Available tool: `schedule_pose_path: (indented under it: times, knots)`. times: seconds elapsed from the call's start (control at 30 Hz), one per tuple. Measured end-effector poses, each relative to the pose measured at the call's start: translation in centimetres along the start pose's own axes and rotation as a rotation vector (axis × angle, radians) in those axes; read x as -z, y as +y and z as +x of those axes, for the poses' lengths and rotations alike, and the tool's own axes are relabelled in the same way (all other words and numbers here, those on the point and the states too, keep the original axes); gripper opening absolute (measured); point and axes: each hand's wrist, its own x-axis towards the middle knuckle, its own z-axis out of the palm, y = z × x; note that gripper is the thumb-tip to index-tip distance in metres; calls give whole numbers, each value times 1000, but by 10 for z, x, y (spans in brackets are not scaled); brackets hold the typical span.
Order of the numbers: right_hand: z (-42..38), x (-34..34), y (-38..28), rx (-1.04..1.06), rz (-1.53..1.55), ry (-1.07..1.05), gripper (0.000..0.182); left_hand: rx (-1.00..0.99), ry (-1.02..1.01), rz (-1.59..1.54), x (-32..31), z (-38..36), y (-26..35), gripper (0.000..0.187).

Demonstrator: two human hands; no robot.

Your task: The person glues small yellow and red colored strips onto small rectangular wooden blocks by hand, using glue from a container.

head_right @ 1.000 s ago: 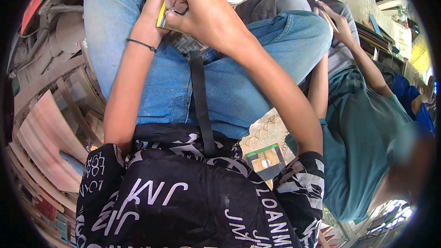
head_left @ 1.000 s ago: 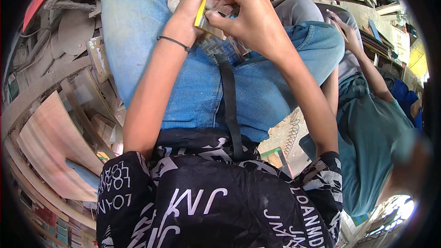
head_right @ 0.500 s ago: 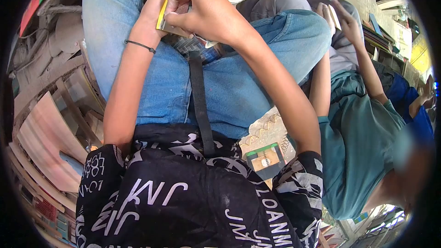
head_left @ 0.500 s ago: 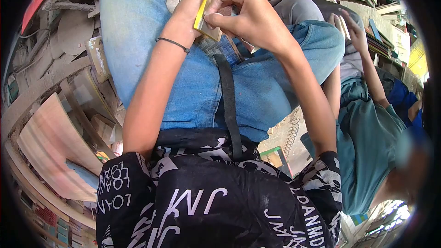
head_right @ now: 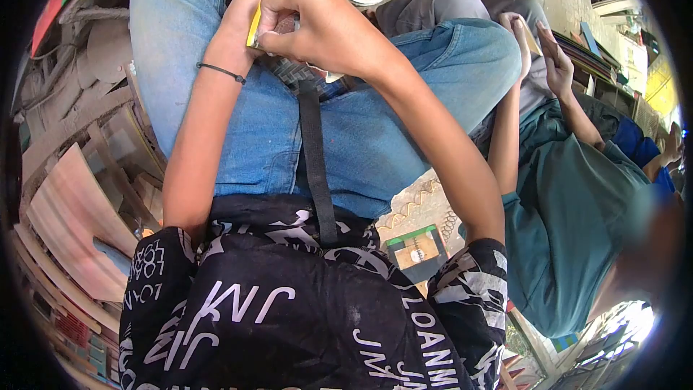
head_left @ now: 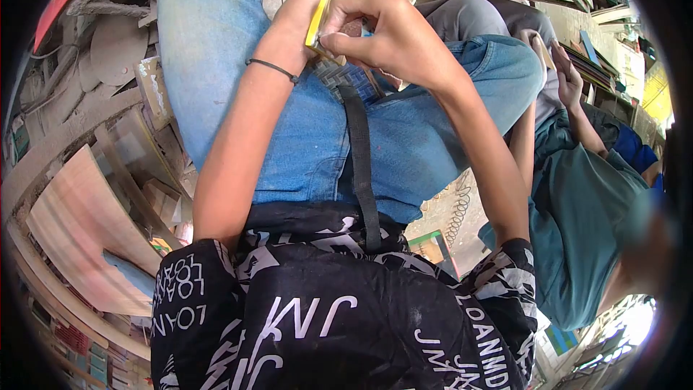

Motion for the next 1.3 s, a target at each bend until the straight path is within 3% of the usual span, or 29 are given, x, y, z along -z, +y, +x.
schedule_pose_path:
  times: [0.03,0.17,0.43,0.57,0.73,0.83,0.9,0.93,1.0,1.13,1.2,1.3]
  knots:
    - [-1,0,-2,-34,20,-29,5,-4,5,-1,-2,-2,1,38]
    - [-8,-23,5,192,-28,-13,2,-15,15,-3,-12,-9,5,40]
    - [-27,-6,-3,-101,320,127,7,-83,-128,-50,-23,-11,9,46]
    - [-22,-14,3,-96,561,185,10,-142,-176,-166,-28,-12,11,45]
    - [-21,-17,2,-48,489,189,16,-229,-157,-164,-31,-15,15,47]
    - [-22,-20,3,5,457,238,19,-172,-250,-167,-32,-17,20,48]
    - [-23,-22,1,33,457,264,22,-105,-596,-264,-14,-4,25,52]
    - [-25,-24,-2,44,467,273,26,-99,-596,-260,-19,-9,22,52]
    - [-30,-27,-10,54,464,281,34,-300,-312,-282,-34,-25,14,55]
    - [-36,-35,-4,-11,638,283,31,-258,-411,-407,-36,-24,19,57]
    - [-32,-42,7,148,822,254,26,-267,-435,-401,-35,-25,17,59]
    - [-32,-50,9,194,869,296,23,-263,-456,-386,-34,-25,17,62]
